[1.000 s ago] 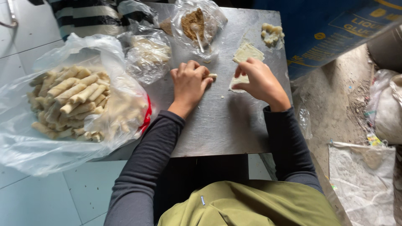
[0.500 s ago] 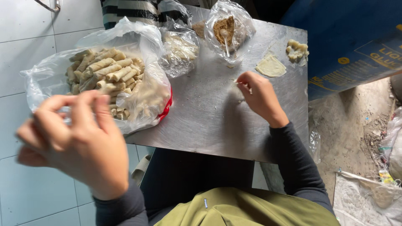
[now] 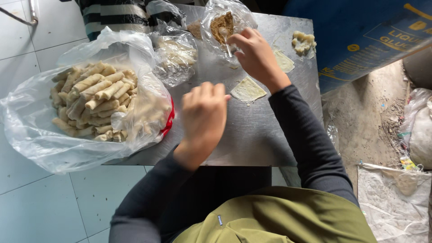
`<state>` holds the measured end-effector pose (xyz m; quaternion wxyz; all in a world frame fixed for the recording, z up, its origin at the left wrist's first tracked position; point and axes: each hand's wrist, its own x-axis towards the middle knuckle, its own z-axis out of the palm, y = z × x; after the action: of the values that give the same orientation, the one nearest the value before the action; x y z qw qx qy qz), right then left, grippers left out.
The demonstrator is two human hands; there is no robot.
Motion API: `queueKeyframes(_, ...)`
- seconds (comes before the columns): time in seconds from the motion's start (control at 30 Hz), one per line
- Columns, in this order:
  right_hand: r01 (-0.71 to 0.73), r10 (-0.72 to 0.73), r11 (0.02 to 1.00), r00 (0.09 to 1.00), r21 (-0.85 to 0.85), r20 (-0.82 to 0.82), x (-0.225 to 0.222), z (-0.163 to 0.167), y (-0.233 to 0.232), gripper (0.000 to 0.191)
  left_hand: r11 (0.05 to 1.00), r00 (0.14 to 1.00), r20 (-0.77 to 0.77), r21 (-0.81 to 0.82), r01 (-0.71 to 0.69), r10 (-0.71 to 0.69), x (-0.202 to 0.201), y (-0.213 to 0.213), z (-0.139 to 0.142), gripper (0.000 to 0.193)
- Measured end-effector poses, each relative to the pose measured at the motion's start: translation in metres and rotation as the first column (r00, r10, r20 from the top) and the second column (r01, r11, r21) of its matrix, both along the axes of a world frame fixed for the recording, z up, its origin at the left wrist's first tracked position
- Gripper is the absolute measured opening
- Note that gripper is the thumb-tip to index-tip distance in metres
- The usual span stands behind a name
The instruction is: The person flattens a piece of dough wrapper on a metal table, spreads brown filling from a plastic bag onto the wrapper using a spoon, rolls the wrapper around the filling by hand, and places the finished roll into a plastic bag holding other completed rolls.
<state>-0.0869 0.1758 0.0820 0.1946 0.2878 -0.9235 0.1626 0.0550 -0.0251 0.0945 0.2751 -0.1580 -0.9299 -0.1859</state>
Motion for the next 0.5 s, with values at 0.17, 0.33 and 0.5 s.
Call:
queueKeyframes(0.17, -0.084, 0.075, 0.988, 0.995, 0.133, 0.069, -0.023, -0.01, -0.012, 0.027, 0.996, 0.942, 0.329, -0.017, 0.085, -0.075, -0.066, 0.042, -0.05, 0.042)
queueKeyframes(0.33, -0.13, 0.113, 0.987, 0.979, -0.094, -0.167, -0.038, -0.03, -0.005, 0.005, 0.972, 0.891, 0.392, 0.138, 0.188, -0.228, -0.066, 0.048, -0.079, 0.03)
queueKeyframes(0.5, 0.004, -0.132, 0.931, 0.935, -0.364, -0.329, -0.049, -0.028, -0.001, 0.006, 0.872, 0.877, 0.302, 0.436, 0.223, -0.375, -0.056, 0.046, -0.068, 0.018)
